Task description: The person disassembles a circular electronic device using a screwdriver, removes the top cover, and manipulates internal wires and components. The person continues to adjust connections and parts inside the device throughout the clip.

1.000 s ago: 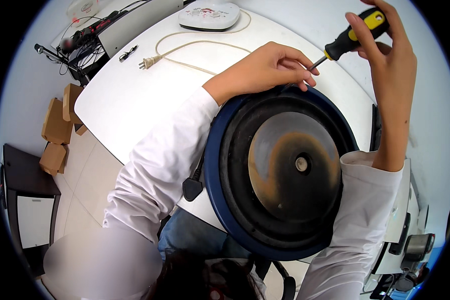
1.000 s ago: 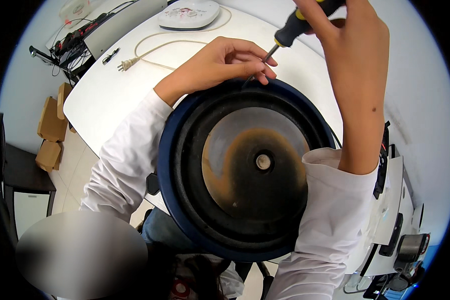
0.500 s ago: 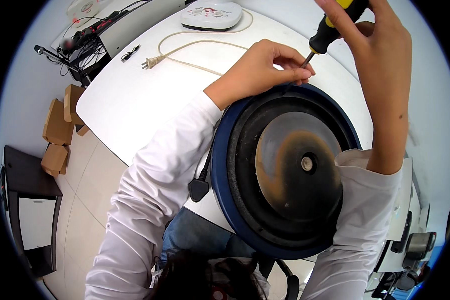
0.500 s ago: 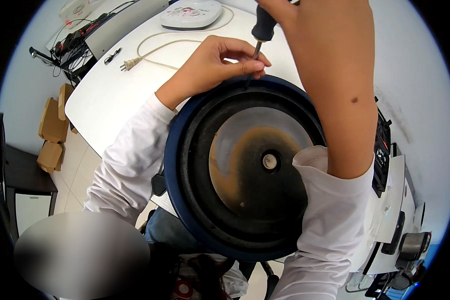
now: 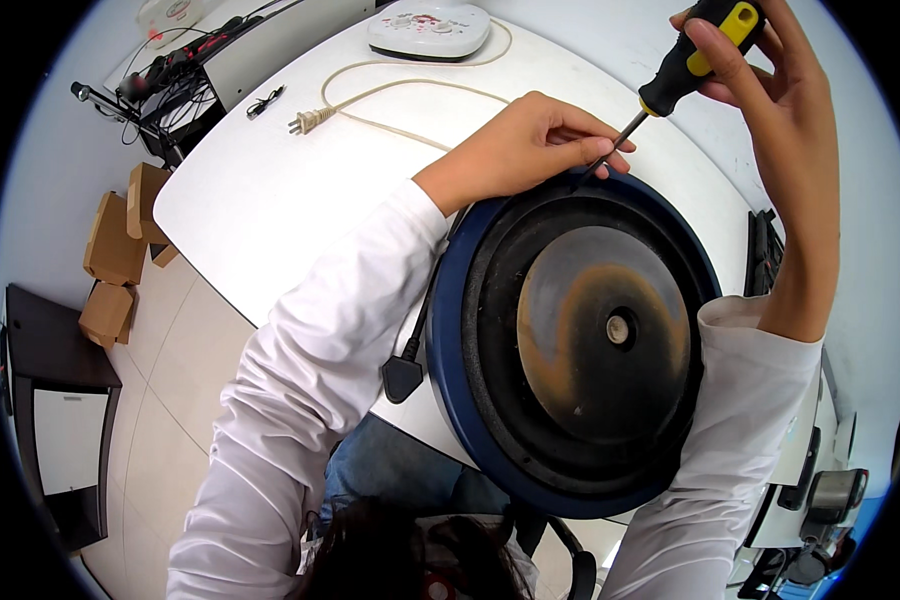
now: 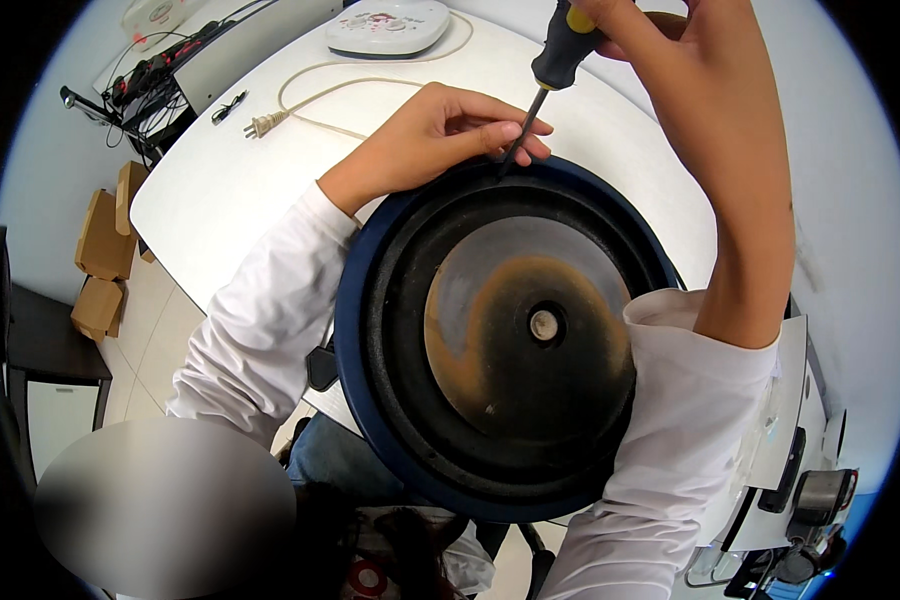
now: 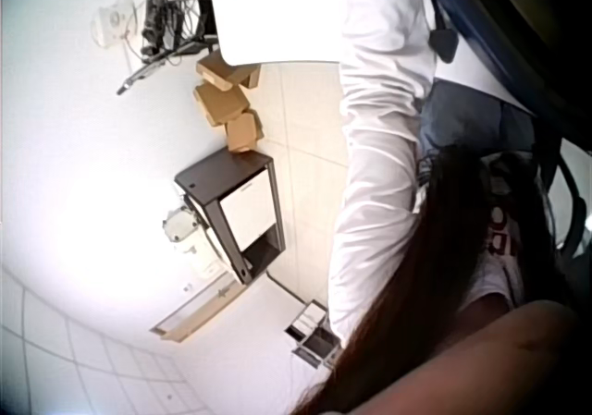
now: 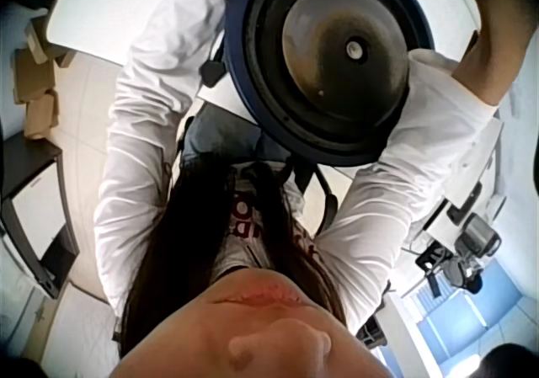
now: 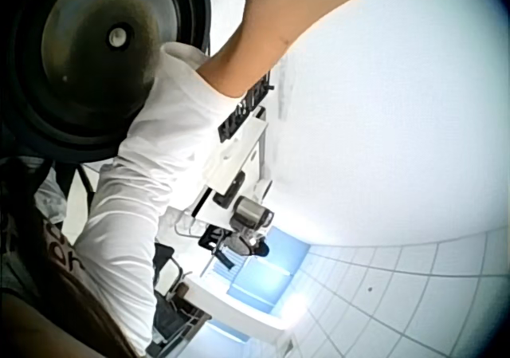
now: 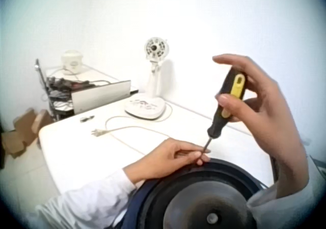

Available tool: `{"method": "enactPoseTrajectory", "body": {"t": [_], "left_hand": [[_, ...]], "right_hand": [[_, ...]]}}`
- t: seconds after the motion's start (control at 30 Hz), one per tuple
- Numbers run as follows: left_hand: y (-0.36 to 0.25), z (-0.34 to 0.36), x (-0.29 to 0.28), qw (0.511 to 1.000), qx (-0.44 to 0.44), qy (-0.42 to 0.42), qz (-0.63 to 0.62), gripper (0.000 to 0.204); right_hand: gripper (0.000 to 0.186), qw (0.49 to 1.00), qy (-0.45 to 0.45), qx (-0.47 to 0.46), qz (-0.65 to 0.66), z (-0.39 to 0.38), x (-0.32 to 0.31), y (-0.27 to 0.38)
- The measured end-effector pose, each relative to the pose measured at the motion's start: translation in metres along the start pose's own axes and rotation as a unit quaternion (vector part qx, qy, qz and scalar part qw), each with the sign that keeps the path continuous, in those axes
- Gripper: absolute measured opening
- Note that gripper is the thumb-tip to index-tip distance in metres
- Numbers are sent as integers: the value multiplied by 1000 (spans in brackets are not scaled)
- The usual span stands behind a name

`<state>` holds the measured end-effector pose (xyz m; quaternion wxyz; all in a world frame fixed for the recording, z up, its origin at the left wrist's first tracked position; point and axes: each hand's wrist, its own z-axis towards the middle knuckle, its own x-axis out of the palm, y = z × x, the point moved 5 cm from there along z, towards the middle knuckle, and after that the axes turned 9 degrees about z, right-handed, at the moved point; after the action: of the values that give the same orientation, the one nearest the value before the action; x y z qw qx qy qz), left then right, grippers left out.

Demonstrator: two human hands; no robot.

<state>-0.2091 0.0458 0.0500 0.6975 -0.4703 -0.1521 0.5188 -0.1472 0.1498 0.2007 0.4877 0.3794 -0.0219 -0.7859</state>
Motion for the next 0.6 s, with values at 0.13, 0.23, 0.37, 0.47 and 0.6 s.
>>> {"method": "enactPoseTrajectory", "body": {"t": [0.13, 0.23, 0.37, 0.47, 0.6], "left_hand": [[0, 1, -1, 1000, -2, 7, -25, 26], [0, 0, -2, 1000, -3, -4, -19, 24], [0, 0, -1, 1000, -2, -23, 2, 21], [-5, 0, 0, 999, -3, -31, 10, 19], [-5, 2, -1, 999, -8, -40, 33, 18]], "right_hand": [[50, 993, -9, 112, 24, 3, 10, 32], [53, 999, 19, -37, 16, -13, 16, 20], [49, 996, -30, -2, 85, -16, 8, 17], [44, 996, -61, -69, -19, -16, 2, 7], [40, 996, -53, -72, 22, -11, -9, -1]]}}
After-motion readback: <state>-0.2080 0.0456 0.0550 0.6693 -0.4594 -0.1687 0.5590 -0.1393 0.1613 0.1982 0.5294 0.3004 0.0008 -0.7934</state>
